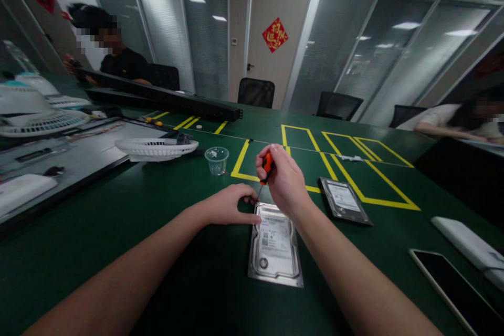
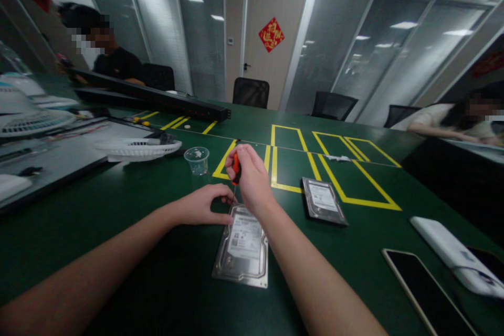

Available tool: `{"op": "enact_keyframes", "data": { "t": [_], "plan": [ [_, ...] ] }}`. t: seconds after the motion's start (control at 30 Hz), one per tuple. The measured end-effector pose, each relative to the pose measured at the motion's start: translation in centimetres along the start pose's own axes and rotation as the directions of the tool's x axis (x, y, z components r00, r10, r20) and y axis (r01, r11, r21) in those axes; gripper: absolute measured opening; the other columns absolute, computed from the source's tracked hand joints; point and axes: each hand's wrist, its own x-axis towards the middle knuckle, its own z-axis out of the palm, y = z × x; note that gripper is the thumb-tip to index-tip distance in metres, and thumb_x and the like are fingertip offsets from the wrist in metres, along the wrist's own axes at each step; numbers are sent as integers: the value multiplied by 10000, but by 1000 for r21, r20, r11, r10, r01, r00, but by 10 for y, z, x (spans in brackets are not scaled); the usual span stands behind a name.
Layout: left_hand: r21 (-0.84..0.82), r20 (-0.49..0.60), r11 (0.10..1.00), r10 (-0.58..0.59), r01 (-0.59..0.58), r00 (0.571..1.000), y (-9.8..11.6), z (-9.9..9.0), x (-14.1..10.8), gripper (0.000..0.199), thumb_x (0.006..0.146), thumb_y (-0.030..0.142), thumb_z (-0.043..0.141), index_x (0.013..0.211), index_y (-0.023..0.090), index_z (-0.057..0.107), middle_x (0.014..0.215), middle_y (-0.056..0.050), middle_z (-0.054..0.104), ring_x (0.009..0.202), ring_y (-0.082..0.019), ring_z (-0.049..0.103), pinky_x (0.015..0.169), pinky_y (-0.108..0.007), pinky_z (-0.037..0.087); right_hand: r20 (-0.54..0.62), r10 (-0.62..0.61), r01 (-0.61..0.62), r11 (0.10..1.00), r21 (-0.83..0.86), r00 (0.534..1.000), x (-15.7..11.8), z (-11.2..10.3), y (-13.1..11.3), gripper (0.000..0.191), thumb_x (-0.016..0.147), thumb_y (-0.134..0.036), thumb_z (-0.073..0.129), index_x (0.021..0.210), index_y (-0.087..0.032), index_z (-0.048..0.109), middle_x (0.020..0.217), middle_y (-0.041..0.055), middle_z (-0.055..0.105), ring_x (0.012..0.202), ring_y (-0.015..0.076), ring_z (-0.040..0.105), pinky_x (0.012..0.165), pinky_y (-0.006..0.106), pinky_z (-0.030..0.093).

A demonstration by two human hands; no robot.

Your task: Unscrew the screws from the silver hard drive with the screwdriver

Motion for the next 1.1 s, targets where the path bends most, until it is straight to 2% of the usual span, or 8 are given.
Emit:
{"op": "enact_keyframes", "data": {
  "t": [0.13,0.37,0.5,0.67,0.77,0.87,1.0,1.1],
  "plan": [
    [-8,-2,1000,10,-10,1000,-2,1,0,447,758,498,817,1027,164,692,967,-50,681,880,-210,620,772,-302,495,0,-13,13,999,38,1000,-1,-1,1,242,932,-434,599,811,-233,542,739,-33,595,526,83,444,516,253,318],
    [-3,2,1000,10,-10,1000,-1,0,0,445,761,501,817,1026,166,690,974,-44,680,881,-204,612,774,-302,490,2,-54,54,997,-59,999,3,-5,1,288,958,-415,542,773,-205,609,782,14,634,627,116,544,593,272,398],
    [3,1,1000,5,-5,1000,-2,0,0,442,761,494,821,1023,163,689,974,-42,678,878,-200,608,777,-304,491,1,-41,41,999,-19,999,1,-2,1,362,972,-478,511,760,-199,600,683,-16,537,564,98,476,547,266,335],
    [-6,-2,1000,14,-14,1000,-3,1,0,454,764,494,820,1045,163,687,982,-47,682,885,-203,612,774,-301,493,-24,-21,21,1000,-17,999,-2,1,1,270,898,-460,650,811,-232,534,704,-51,544,532,84,447,521,255,313],
    [-12,-3,1000,19,-19,1000,-3,1,-1,450,765,497,819,1042,166,690,982,-46,683,886,-203,613,773,-299,494,-9,5,-5,998,-56,1000,-2,-1,0,268,894,-447,657,794,-226,542,722,-32,586,574,99,501,526,256,341],
    [-15,-2,1000,16,-16,1000,-3,1,-1,451,760,494,823,1041,167,690,985,-42,683,887,-201,613,776,-299,493,-3,-20,19,997,-77,1000,1,-5,0,265,926,-433,602,783,-210,600,734,-4,608,650,120,562,580,263,397],
    [1,-4,1000,15,-15,1000,-1,1,-1,439,760,477,825,1037,164,691,975,-43,679,876,-200,609,773,-299,488,-25,-38,35,994,-105,999,3,-7,2,321,953,-436,531,762,-199,633,649,-8,554,600,121,521,557,264,376],
    [12,-1,1000,18,-18,1000,0,0,-1,436,764,473,821,1038,160,693,966,-45,678,872,-201,610,771,-299,485,-28,-3,1,999,-44,1000,1,-3,1,255,938,-415,556,805,-207,621,639,-29,535,561,107,488,532,254,345]
  ]
}}
